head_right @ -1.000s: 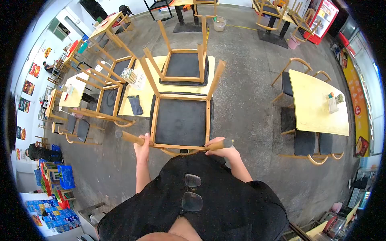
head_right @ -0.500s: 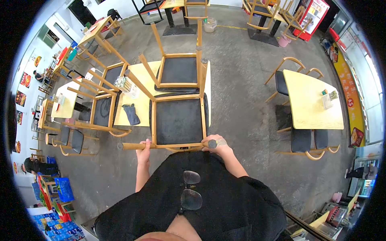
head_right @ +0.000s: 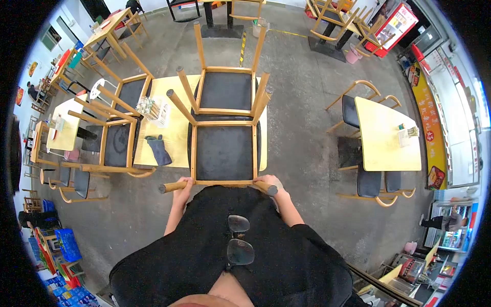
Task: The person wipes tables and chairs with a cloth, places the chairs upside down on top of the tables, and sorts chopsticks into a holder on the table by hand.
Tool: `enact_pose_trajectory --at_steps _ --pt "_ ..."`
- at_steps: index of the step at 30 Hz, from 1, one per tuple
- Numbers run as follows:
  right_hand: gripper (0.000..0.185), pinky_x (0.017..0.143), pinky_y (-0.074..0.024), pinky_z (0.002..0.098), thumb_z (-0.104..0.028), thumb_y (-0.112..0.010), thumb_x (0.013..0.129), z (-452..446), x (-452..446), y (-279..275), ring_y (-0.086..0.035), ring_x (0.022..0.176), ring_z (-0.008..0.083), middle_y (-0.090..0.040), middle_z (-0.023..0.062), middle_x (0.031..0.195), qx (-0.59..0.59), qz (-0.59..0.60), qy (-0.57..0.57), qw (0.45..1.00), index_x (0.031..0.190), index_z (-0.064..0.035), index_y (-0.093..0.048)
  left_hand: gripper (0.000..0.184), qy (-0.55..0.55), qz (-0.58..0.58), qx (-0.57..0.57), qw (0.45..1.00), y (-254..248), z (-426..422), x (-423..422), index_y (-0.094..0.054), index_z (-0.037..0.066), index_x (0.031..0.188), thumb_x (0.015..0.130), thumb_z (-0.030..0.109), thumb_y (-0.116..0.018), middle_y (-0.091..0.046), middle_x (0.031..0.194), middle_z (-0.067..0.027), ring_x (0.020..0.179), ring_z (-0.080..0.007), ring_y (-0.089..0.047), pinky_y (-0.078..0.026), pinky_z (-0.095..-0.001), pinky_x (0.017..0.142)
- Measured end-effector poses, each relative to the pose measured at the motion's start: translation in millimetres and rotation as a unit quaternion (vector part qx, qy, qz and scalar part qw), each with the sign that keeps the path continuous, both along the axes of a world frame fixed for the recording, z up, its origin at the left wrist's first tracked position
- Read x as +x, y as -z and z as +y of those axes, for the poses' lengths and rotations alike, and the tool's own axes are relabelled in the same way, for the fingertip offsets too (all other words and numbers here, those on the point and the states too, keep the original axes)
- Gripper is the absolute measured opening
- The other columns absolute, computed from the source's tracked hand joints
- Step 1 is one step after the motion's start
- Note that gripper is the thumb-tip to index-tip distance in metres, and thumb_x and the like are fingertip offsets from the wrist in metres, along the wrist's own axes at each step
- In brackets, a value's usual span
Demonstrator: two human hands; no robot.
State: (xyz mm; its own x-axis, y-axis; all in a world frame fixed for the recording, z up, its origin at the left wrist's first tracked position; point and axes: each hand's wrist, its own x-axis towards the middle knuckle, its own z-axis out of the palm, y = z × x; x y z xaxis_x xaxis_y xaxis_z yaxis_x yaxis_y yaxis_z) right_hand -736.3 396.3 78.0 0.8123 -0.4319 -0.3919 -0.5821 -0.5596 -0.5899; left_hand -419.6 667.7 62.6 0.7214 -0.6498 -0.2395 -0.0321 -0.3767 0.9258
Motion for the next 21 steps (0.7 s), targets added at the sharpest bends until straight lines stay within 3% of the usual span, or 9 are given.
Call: enact_pose_trajectory --at_steps 4,10,21 --pt "0.031 0.092 -0.0537 0.0429 -0.032 -0.072 0.088 9.5 4.2 -26.6 -0.068 0.102 0.0352 -0.074 0.0113 0.109 0.015 -0.019 0.022 0.999 0.115 -0.0189 -0.074 0.019 0.094 -0.06 -0.065 0.992 -10.0 2.2 11.4 -0.069 0.003 0.086 0.089 0.02 -0.076 -0.071 0.092 -0.0095 0.087 -0.0196 -0.067 -0.052 -0.0341 0.081" --pt "0.038 0.09 -0.0539 0.0416 -0.033 -0.08 0.082 14.5 0.9 -34.6 -0.069 0.102 0.0335 -0.074 0.0108 0.108 0.063 -0.022 0.08 0.995 0.117 -0.0191 -0.073 0.017 0.122 -0.093 -0.005 0.988 -40.6 -4.4 10.5 -0.069 0.001 0.084 0.085 0.014 -0.079 -0.074 0.092 -0.0135 0.087 -0.0249 -0.071 -0.055 -0.0346 0.082" --pt "0.039 0.095 -0.052 0.0422 -0.032 -0.079 0.083 25.2 10.9 -39.2 -0.067 0.108 0.0331 -0.073 0.0115 0.114 0.072 -0.006 0.094 0.993 0.119 -0.0179 -0.073 0.019 0.115 -0.107 -0.031 0.987 -46.3 -9.1 25.5 -0.07 0.001 0.087 0.083 0.016 -0.08 -0.074 0.093 -0.014 0.087 -0.0267 -0.072 -0.055 -0.0354 0.081"
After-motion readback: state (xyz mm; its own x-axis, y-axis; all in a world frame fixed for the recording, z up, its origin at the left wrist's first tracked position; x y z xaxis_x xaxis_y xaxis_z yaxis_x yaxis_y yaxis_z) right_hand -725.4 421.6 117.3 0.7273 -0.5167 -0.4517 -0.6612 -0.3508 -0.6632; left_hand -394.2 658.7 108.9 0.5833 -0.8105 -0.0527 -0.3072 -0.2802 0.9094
